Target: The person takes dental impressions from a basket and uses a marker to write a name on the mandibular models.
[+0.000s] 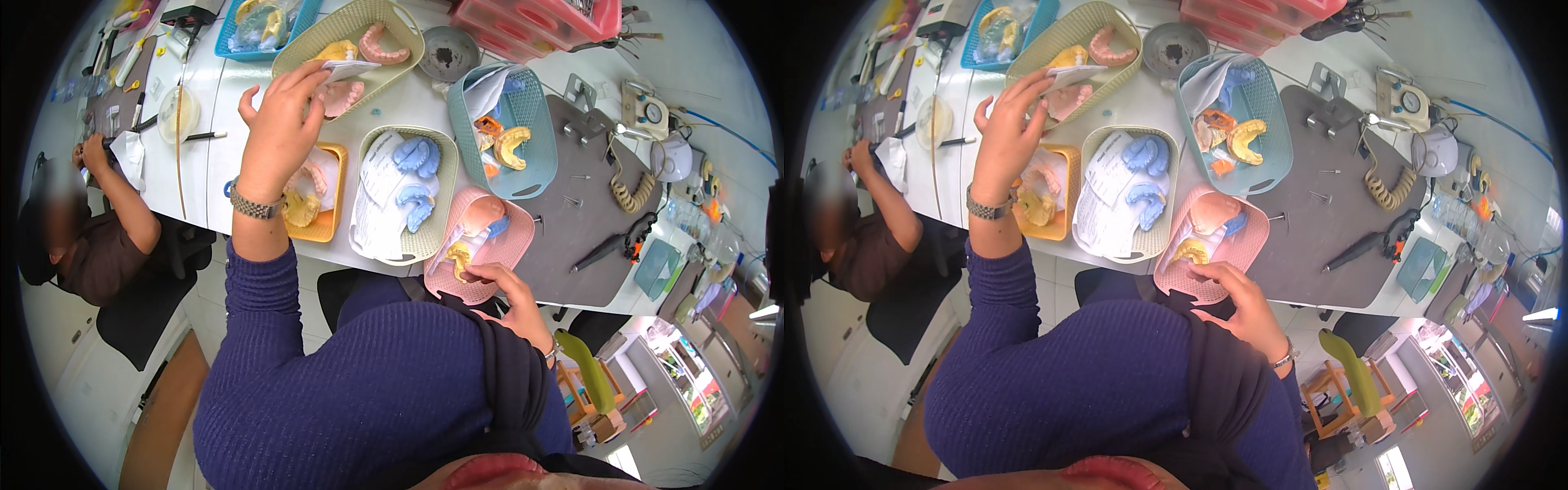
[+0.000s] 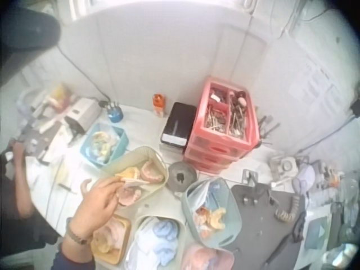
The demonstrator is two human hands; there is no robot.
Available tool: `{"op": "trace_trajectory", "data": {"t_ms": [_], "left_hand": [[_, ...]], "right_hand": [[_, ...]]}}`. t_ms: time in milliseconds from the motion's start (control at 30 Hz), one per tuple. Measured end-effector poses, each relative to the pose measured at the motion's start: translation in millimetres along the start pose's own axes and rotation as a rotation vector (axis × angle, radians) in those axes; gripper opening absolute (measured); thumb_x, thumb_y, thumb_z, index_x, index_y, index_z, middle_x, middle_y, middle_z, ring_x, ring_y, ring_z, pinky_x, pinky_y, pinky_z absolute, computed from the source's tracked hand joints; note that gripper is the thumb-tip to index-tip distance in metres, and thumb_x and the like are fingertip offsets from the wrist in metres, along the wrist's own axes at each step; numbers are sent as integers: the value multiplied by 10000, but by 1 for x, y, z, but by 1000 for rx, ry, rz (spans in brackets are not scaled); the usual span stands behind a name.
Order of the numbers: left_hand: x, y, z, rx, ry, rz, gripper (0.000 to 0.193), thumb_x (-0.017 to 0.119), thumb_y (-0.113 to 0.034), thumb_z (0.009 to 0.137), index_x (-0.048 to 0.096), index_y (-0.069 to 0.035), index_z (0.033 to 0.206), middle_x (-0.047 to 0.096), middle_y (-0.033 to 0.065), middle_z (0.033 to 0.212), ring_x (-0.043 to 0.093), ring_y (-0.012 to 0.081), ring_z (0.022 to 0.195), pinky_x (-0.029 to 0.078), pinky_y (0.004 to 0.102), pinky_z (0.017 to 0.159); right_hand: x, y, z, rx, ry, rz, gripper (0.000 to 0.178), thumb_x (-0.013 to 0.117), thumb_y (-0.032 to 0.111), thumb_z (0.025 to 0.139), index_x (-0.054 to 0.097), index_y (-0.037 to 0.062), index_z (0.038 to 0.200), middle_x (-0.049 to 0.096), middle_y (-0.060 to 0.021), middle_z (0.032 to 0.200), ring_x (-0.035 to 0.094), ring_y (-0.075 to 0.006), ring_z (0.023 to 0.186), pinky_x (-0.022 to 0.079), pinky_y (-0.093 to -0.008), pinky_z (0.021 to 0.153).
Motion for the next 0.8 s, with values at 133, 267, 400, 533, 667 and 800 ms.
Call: {"op": "trace_trajectory", "data": {"t_ms": [133, 267, 400, 533, 667, 800], "left_hand": [[-10, -12, -7, 74, -166, 50, 305, 530, -157, 859, 608, -117, 1151, 541, 28, 1280, 487, 175, 1185, 168, 501, 1024], [-23, -38, -26, 136, -284, -55, 283, 599, -160, 826, 621, -96, 1100, 579, 79, 1150, 539, 193, 1075, 289, 422, 949], [-18, -51, -50, 141, 2, -297, 220, 673, -95, 790, 647, -42, 1002, 630, 93, 870, 612, 182, 806, 460, 263, 664], [-5, -55, -75, 17, 259, -333, 285, 723, -126, 752, 645, -45, 1014, 585, 38, 662, 551, 136, 556, 443, 262, 556], [0, -63, -85, 51, 299, -351, 329, 725, -116, 741, 642, -71, 1057, 590, 33, 668, 570, 145, 568, 450, 260, 555], [0, -66, -88, 119, 182, -361, 316, 704, -81, 748, 646, -65, 1058, 622, 51, 723, 590, 166, 618, 471, 285, 589]], "right_hand": [[0, 0, 1, 4, 15, 7, 559, 764, 72, 712, 523, 26, 1214, 593, -103, 1148, 587, -232, 1077, 460, -330, 917], [1, 0, 0, 1, 13, 12, 553, 765, 70, 711, 526, 25, 1208, 595, -104, 1145, 586, -235, 1073, 458, -330, 920], [0, 0, -1, -17, 15, 1, 551, 771, 82, 708, 531, 26, 1200, 598, -106, 1136, 587, -241, 1066, 460, -332, 919], [2, 1, -3, -12, 19, 1, 552, 777, 96, 703, 536, 31, 1196, 598, -106, 1136, 588, -245, 1065, 464, -333, 913], [3, 4, -4, -29, 27, -27, 555, 777, 100, 705, 536, 31, 1200, 599, -103, 1132, 588, -243, 1063, 467, -332, 909], [4, 2, -9, -32, 21, -12, 550, 775, 116, 713, 535, 31, 1201, 599, -102, 1132, 587, -245, 1061, 463, -335, 913]]}}
Point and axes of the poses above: each hand's wrist, its own z-axis towards the middle knuckle, its own x-axis out of the palm, y = z × x, the point moved 7 cm from there along z, towards the middle knuckle
